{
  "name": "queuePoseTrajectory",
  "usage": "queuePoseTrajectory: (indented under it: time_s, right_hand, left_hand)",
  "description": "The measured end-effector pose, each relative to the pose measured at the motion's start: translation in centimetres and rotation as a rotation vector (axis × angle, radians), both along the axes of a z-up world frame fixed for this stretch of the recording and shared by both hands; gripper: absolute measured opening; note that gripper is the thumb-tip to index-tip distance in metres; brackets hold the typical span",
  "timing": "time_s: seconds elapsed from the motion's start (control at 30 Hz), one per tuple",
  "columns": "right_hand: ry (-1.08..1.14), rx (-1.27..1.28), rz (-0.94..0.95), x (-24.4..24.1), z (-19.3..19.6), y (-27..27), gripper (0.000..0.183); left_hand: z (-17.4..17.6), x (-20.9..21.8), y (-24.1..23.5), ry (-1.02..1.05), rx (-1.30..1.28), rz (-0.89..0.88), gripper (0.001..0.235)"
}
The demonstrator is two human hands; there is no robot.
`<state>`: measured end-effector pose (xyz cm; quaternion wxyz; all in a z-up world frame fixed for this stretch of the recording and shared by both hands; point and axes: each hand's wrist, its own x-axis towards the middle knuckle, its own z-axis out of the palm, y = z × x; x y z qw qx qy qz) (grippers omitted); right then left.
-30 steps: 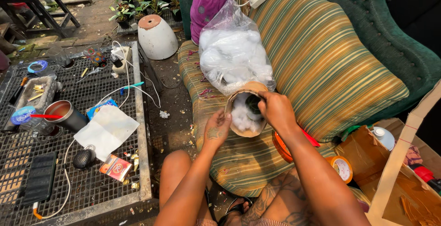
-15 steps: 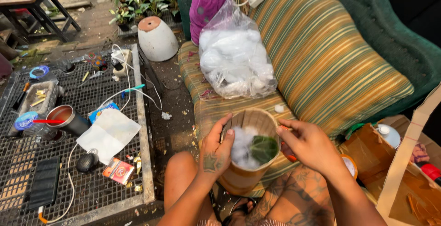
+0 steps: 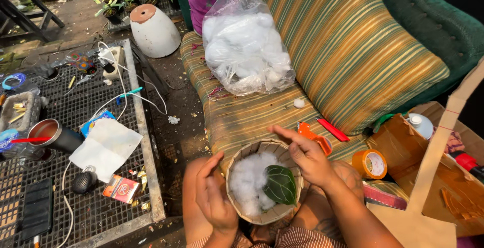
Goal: The person secures a cardboard cylinder with orange tape using a handheld dispenser, then fills the cylinder with white cotton-like material. The cylinder is held on the lap and manipulated by hand throughout.
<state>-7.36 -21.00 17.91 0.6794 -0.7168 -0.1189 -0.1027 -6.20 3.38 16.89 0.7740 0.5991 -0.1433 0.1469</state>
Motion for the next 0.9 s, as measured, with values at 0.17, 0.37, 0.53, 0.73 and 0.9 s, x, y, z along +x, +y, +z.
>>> queuePoseTrajectory:
  time_s: [0.17,0.37,0.53,0.73,0.9]
  right_hand:
    - [0.114,0.128,0.048,-1.0,0.1,2.3,0.063]
    - [0.096,0.366,-0.123,-4.9,0.6,5.5,0.083]
    - [0.174,0.283,-0.359,-7.7,1.3,7.8,0.093]
    - [0.082,0.28,-0.532,-9.0,-0.4,10.6,0.1]
    - [0.029,0.362,-0.466,-9.2,-0.9,8.0,0.114]
  left_hand:
    - [-1.1,-4.6,-2.2,0.238,-0.503,0.039,0.067]
    - [0.6,-2.9,0.2,0.105,-0.112,-0.203,0.067]
    - [3.0,2.3,0.6,0.175,0.081,-0.495,0.066]
    - [2.6,6.4,-1.6,0.176,0.108,-0.757,0.063]
    - [0.3,6.1,-4.0,0.167,-0.069,-0.368,0.056]
